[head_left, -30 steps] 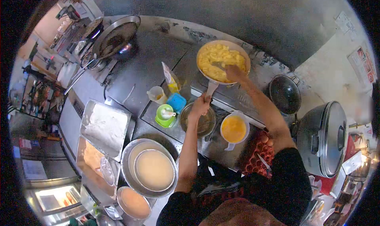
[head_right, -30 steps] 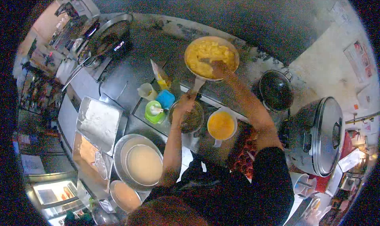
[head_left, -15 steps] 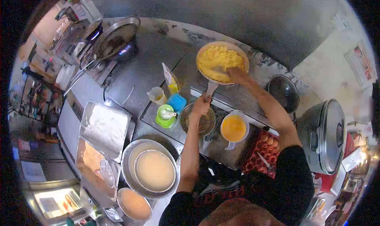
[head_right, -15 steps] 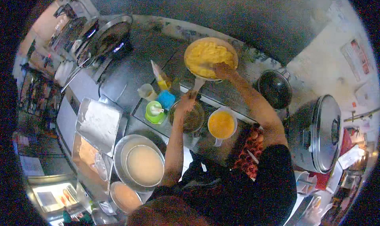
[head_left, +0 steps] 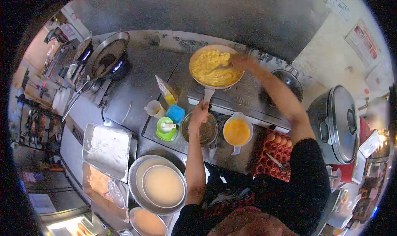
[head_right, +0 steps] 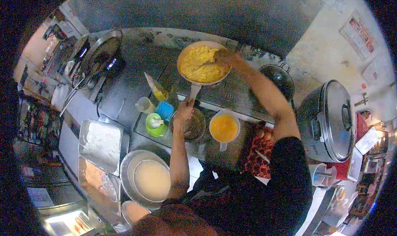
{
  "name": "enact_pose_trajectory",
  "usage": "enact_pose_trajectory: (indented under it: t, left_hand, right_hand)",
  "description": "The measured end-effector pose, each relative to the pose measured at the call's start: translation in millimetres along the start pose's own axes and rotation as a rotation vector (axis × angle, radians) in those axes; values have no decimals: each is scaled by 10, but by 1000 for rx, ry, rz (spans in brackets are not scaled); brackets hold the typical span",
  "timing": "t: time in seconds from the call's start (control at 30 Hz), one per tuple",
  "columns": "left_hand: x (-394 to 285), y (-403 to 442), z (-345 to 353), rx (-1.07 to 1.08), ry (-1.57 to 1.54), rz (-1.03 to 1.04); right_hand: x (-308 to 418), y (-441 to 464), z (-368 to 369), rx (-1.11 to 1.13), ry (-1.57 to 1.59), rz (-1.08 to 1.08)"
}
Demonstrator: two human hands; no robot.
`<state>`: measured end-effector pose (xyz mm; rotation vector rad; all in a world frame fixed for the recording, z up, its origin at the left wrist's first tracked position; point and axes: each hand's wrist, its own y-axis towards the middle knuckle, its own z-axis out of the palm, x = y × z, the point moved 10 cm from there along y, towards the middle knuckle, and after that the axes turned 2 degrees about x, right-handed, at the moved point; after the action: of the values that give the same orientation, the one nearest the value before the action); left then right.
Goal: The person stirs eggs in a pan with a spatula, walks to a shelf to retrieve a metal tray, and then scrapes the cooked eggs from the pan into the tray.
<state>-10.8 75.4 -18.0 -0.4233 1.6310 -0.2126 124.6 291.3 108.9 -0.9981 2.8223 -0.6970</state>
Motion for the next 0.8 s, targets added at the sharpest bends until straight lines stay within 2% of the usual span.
enact_pose_trajectory:
  t: [0.07, 0.13, 0.2, 0.23, 0.3, 0.37, 0.43, 0.47, 0.53, 0.67, 0.77, 0.8]
  left_hand:
    - [27, 8, 4, 13, -36, 8]
    - [44, 23, 18, 28, -40, -7]
    - [58, 42, 27, 31, -40, -13]
    - [71, 47, 18, 25, -37, -13]
    - [92, 56, 29, 29, -64, -11]
    - [110, 36, 19, 45, -108, -11]
    - [-33, -12, 8, 64, -1, 7]
    - [-73, -42, 39, 82, 55, 13]
    - [28, -24, 34, 47, 74, -34]
    - [-99, -97, -43, -72, 99, -13]
    - [-130, -69, -20, -2, 91, 9]
    - [-108, 36, -12, 9, 102, 144]
  right_hand:
    - [-22, -592, -530, 81, 38, 97]
    - [-63, -885, -737, 161, 32, 164]
    - [-203, -868, -520, 301, -17, 169]
    - [-372, -629, -150, 373, -60, 117]
    - [-369, -271, 309, 338, 17, -1]
    - [26, -137, 618, 116, 267, -139]
    - [200, 312, 905, -137, 268, -183]
    - [237, 495, 1034, -273, 146, -150]
    - [208, 329, 908, -232, 419, 24]
    - [-86, 48, 588, -246, 617, -77]
    - [-334, 86, 372, -281, 648, -117]
    - [-371, 237, 359, -325, 566, -136]
